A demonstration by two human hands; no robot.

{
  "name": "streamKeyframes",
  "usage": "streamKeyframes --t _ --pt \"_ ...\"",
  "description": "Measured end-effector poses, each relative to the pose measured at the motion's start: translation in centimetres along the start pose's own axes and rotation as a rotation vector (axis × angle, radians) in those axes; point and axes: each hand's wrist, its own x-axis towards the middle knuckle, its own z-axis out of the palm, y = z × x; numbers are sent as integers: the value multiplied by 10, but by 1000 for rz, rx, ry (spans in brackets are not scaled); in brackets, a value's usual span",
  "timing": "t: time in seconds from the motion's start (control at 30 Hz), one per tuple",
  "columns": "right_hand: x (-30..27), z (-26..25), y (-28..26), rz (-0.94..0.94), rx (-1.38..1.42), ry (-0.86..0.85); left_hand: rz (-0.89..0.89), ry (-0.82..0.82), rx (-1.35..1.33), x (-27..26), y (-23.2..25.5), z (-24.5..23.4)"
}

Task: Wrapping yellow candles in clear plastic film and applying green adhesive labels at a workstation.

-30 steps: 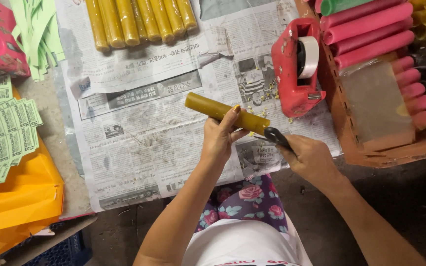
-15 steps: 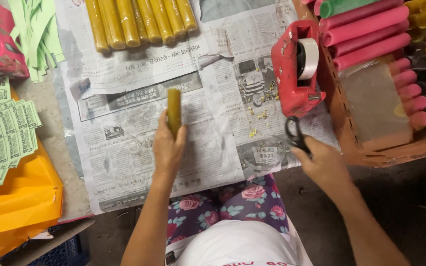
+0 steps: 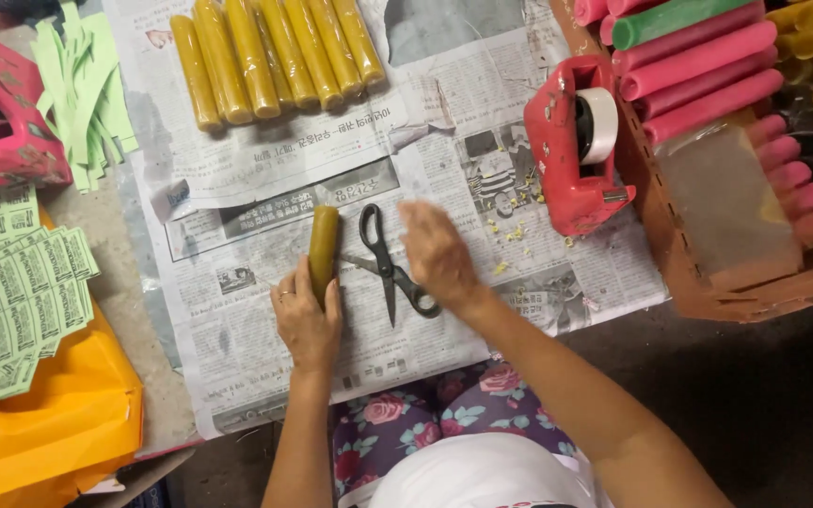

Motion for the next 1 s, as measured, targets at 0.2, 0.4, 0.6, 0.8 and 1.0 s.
streamKeyframes --t 0.2,0.4,0.6,0.8,1.0 --pt "40 23 59 307 -399 150 -7 -26 -34 5 11 -16" --pt "50 -2 65 750 -466 -81 -22 -69 -49 5 9 -18" --pt "-28 -33 56 632 -544 -1 22 -26 -50 4 6 -16" --pt "-168 -135 5 392 -687 -121 43 -48 -64 4 4 -18" --pt "-307 -253 -4 606 -991 -28 9 -157 -73 10 8 -33"
